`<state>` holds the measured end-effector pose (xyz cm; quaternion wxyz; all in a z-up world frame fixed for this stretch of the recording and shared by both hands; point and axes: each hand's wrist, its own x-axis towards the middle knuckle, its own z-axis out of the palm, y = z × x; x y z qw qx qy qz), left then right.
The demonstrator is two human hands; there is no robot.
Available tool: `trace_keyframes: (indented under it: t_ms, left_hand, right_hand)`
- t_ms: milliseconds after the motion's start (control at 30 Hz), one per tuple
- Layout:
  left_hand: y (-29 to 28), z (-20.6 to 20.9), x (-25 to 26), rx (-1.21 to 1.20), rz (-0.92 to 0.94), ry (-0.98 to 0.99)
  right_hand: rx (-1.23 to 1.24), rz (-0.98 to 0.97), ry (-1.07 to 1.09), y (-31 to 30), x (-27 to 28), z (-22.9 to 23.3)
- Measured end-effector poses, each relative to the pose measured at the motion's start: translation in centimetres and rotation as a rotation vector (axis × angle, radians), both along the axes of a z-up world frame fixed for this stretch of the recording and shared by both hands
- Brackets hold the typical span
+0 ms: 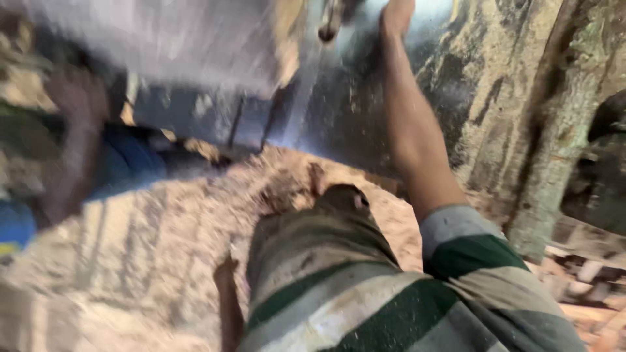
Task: The person saws wood into circular and rectangular pieces using a large industrial saw blade, while others assist by holding and moving the wood.
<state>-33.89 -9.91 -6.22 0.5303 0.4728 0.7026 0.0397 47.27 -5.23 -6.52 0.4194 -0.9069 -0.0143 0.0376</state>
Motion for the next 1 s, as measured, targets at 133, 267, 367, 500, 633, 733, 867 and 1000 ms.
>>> trace_keyframes:
  t_ms: [133,267,367,500,633,733,867,1000]
  left_hand:
    - [-1.4,-1.3,-0.9,-0.155,-0.215,0.201]
    - [-1.4,-2.1,-1.2,-0.176,-0.320,0.211]
    - [2.1,-2.6,0.3,-0.124,-0.413,0.210]
    - [3.5,-1.3,0.8,-0.048,-0.528,0.209]
    - [7.6,0.2,1.8,0.122,-0.623,0.170]
    - [11.5,1.0,2.5,0.225,-0.611,0.097]
    - [13.5,1.3,4.1,0.313,-0.810,0.102]
    - [11.2,2.3,8.4,0.204,-0.731,-0.363]
  right_hand:
    - [-0.048,0.217,-0.349,-5.8,-9.0,-0.9]
    - [-0.344,0.503,-0.422,-12.8,-17.3,4.1]
    - [-0.164,0.598,-0.299,-16.3,-17.7,7.4]
    - [0.193,0.246,0.241,-19.1,-14.4,8.0]
    - [0.251,0.097,-0.127,-21.1,-9.7,7.0]
    - [-0.004,0.162,-0.039,-21.7,-8.0,6.0]
    - [-0.381,0.181,0.094,-21.2,-10.2,3.6]
    - [-0.665,0.114,-0.033,-21.2,-19.9,2.5]
